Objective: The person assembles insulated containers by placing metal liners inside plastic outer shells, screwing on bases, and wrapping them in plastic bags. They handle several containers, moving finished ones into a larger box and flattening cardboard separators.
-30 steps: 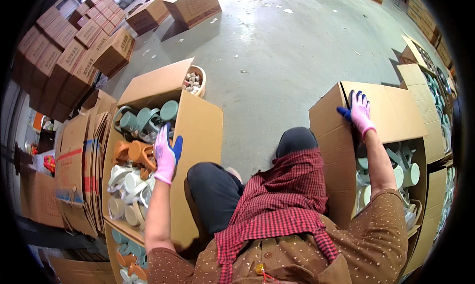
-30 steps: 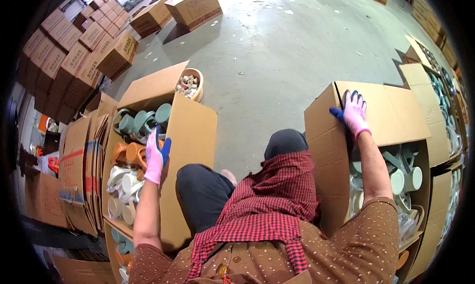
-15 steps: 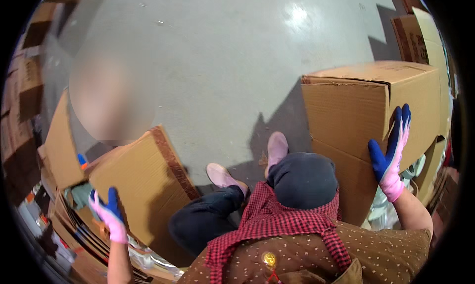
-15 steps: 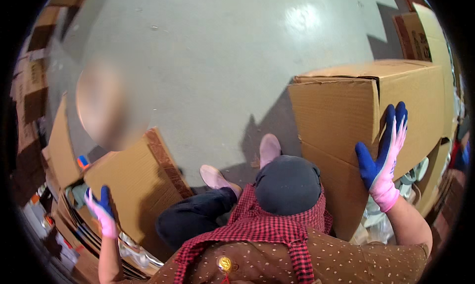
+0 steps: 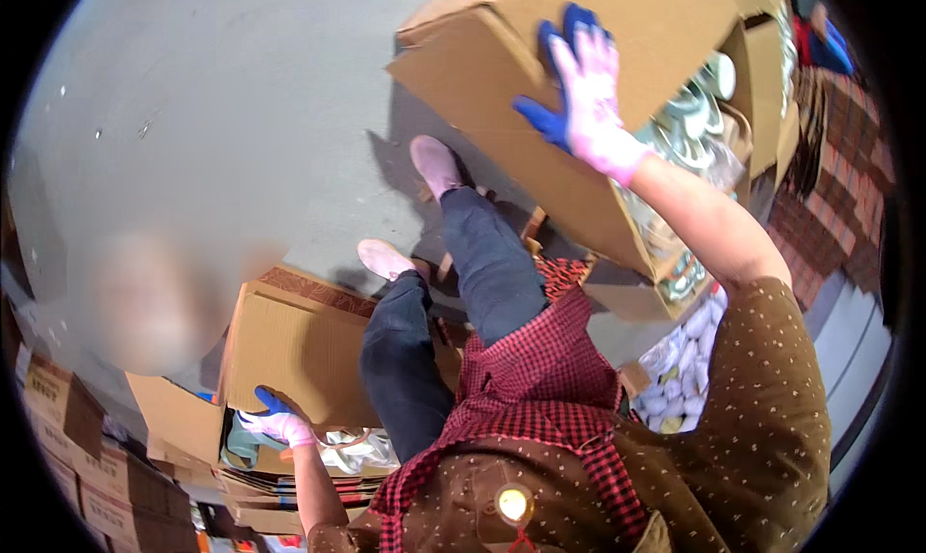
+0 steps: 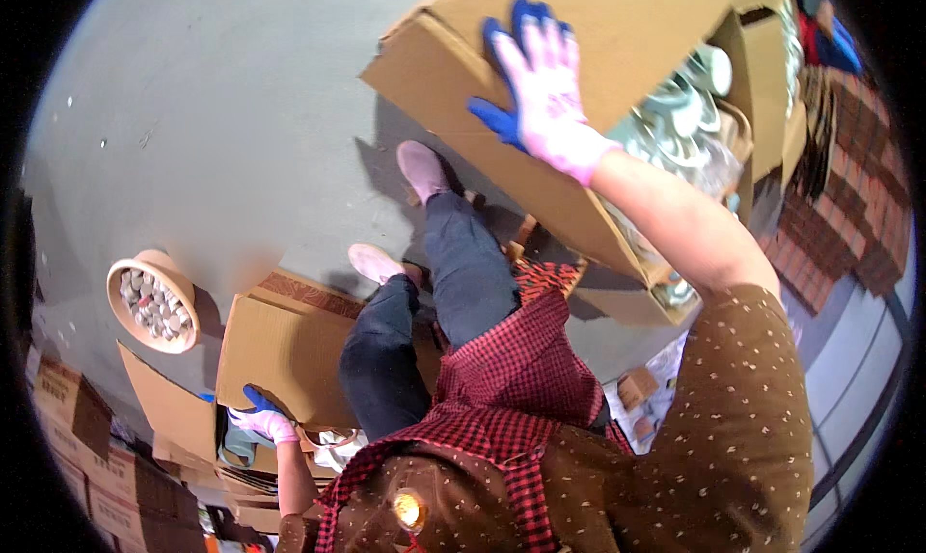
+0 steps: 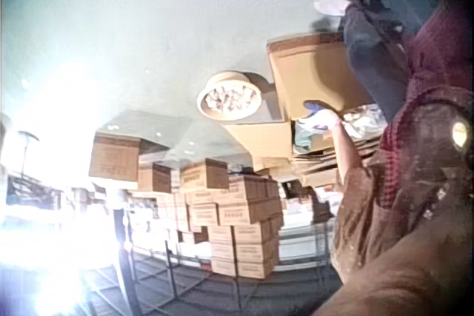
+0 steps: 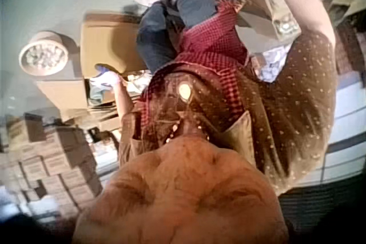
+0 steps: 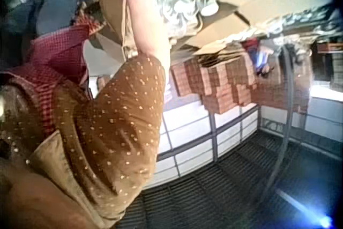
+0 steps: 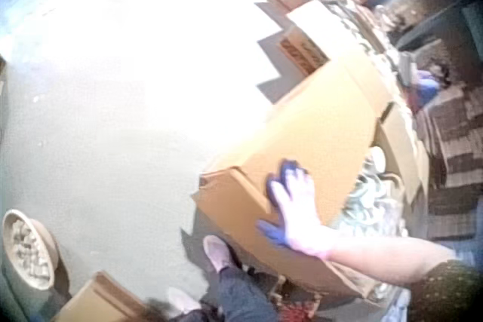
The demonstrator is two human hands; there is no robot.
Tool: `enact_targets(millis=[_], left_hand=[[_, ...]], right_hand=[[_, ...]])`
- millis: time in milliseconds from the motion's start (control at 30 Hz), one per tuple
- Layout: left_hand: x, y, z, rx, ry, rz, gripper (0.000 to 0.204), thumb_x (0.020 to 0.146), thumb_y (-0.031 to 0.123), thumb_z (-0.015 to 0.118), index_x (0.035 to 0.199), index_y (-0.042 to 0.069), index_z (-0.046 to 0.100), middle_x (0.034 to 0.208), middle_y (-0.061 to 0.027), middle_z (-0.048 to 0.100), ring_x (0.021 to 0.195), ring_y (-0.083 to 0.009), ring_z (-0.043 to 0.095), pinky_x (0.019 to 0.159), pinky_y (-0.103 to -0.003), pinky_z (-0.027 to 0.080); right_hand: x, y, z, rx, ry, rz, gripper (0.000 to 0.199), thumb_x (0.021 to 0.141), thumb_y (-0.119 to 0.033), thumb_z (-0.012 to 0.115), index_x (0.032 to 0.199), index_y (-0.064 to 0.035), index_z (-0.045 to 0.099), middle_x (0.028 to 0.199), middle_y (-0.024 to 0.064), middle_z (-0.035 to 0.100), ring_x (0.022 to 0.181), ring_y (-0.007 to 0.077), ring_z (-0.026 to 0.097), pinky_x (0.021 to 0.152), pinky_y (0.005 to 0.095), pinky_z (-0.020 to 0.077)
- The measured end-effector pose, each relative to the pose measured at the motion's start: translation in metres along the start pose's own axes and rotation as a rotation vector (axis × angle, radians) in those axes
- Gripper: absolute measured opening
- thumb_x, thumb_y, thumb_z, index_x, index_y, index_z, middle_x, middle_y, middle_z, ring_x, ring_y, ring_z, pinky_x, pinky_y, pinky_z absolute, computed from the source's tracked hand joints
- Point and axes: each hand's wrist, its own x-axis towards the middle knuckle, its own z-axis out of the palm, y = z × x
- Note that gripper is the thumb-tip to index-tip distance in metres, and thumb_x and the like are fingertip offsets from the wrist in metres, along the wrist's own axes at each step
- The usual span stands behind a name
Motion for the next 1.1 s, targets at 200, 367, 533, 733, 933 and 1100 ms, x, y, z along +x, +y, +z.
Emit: enact_targets(millis=[200,367,533,733,933,1100], left_hand=[[0.001,-0.015,0.014,0.083,0.059,0.008,0.072,0.083,0.054,0.067,0.126,-0.003,0.052,0.121,-0.0265,0.053,0.112,-0.0439,0.051,0.095,-0.055,0.041],[0.004,-0.025,0.021,0.060,0.063,0.029,0.071,0.082,0.054,0.068,0.125,-0.001,0.054,0.121,-0.0277,0.052,0.112,-0.0445,0.050,0.092,-0.056,0.044],[0.005,-0.017,0.013,0.070,0.063,0.046,0.066,0.081,0.047,0.072,0.124,-0.001,0.055,0.121,-0.0285,0.053,0.109,-0.0447,0.053,0.089,-0.055,0.046],[0.004,-0.010,0.014,0.051,0.046,0.008,0.066,0.083,0.046,0.071,0.126,-0.001,0.055,0.120,-0.0298,0.053,0.110,-0.0435,0.054,0.089,-0.054,0.046],[0.003,-0.009,0.007,0.037,0.005,0.014,0.067,0.085,0.046,0.070,0.127,-0.003,0.053,0.121,-0.0287,0.054,0.111,-0.0420,0.053,0.093,-0.053,0.045],[0.002,-0.009,0.009,-0.080,-0.052,-0.069,0.065,0.085,0.043,0.070,0.128,-0.003,0.053,0.127,-0.0278,0.050,0.115,-0.0401,0.052,0.095,-0.051,0.046]], right_hand=[[0.003,-0.008,-0.015,-0.076,-0.049,-0.013,0.082,0.075,-0.034,0.073,0.141,-0.0023,0.036,0.146,0.0314,0.028,0.135,0.0466,0.025,0.109,0.0574,0.0223],[0.001,-0.005,-0.009,0.029,-0.063,-0.002,0.088,0.074,-0.036,0.073,0.145,-0.0039,0.032,0.150,0.0312,0.021,0.140,0.0491,0.017,0.113,0.0605,0.0148],[-0.001,-0.009,-0.008,-0.008,-0.065,-0.003,0.090,0.073,-0.038,0.074,0.145,-0.0033,0.031,0.150,0.0323,0.020,0.140,0.0504,0.017,0.113,0.0610,0.0148],[0.003,-0.007,-0.004,-0.041,-0.080,-0.005,0.096,0.070,-0.037,0.076,0.145,-0.0014,0.029,0.150,0.0340,0.019,0.139,0.0523,0.016,0.112,0.0626,0.0148],[-0.001,-0.003,0.003,-0.030,-0.033,-0.039,0.097,0.070,-0.036,0.077,0.146,-0.0014,0.027,0.150,0.0340,0.018,0.139,0.0526,0.016,0.112,0.0630,0.0146],[0.003,-0.003,0.002,-0.048,-0.043,-0.032,0.098,0.071,-0.037,0.075,0.147,-0.0011,0.025,0.151,0.0339,0.017,0.140,0.0523,0.015,0.113,0.0626,0.0138]])
